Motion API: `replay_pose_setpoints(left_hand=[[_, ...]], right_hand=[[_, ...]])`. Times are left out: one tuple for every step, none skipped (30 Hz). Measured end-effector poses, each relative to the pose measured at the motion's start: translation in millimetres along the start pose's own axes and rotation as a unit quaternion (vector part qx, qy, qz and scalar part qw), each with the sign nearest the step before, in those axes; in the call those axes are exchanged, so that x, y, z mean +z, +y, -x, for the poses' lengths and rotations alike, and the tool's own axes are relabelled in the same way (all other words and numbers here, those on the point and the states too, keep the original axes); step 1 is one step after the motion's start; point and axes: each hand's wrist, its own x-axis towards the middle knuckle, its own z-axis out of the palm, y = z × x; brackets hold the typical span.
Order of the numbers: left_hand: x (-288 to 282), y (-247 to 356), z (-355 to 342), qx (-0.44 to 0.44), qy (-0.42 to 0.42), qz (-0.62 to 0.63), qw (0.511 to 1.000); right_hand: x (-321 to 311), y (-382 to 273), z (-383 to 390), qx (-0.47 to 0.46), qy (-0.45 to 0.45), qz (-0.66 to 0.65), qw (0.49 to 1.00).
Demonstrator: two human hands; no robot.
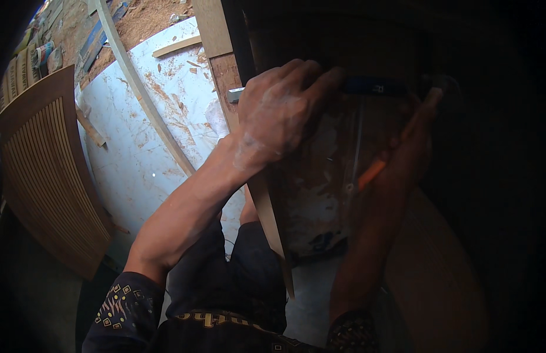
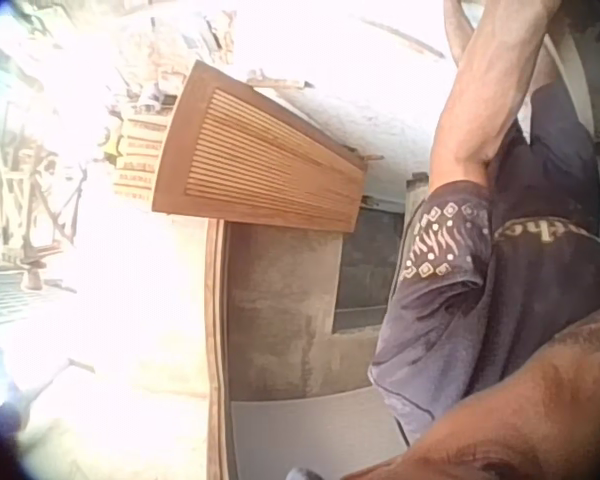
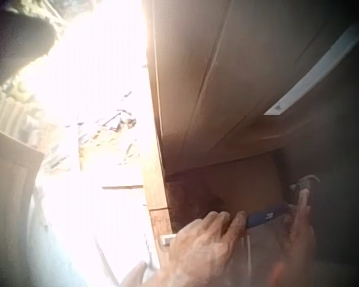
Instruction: The person uses a chisel and a hammer to carve out a section of a wooden frame, striking the chisel with the hammer to remove wood chips.
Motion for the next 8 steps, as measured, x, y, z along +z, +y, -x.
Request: replay_pose_setpoints(left_hand=[[1, 0, 0, 0.004, 0.015, 0.000, 1.000], [1, 0, 2, 0.005, 0.025, 0.005, 1.000], [2, 0, 2, 0.009, 0.036, 0.011, 0.999], [2, -1, 2, 0.012, 0.047, 0.017, 0.999], [3, 2, 2, 0.007, 0.034, 0.017, 0.999], [0, 2, 0, 0.004, 0.022, 0.014, 1.000], [-1, 3, -1, 0.000, 0.011, 0.010, 1.000], [-1, 4, -2, -0.011, 0.000, 0.019, 1.000]], right_hand=[[-6, 0, -1, -0.024, 0.041, 0.026, 0.999], [-13, -2, -1, -0.026, 0.031, 0.046, 0.998], [-22, -7, -1, -0.030, 0.023, 0.065, 0.997], [-31, -10, -2, -0.033, 0.015, 0.085, 0.996], [-44, -10, -3, -0.039, -0.018, 0.069, 0.997], [-54, -10, -7, -0.045, -0.053, 0.050, 0.996], [-64, -10, -10, -0.050, -0.088, 0.030, 0.994], [-70, -11, -11, -0.043, -0.105, 0.004, 0.993]])
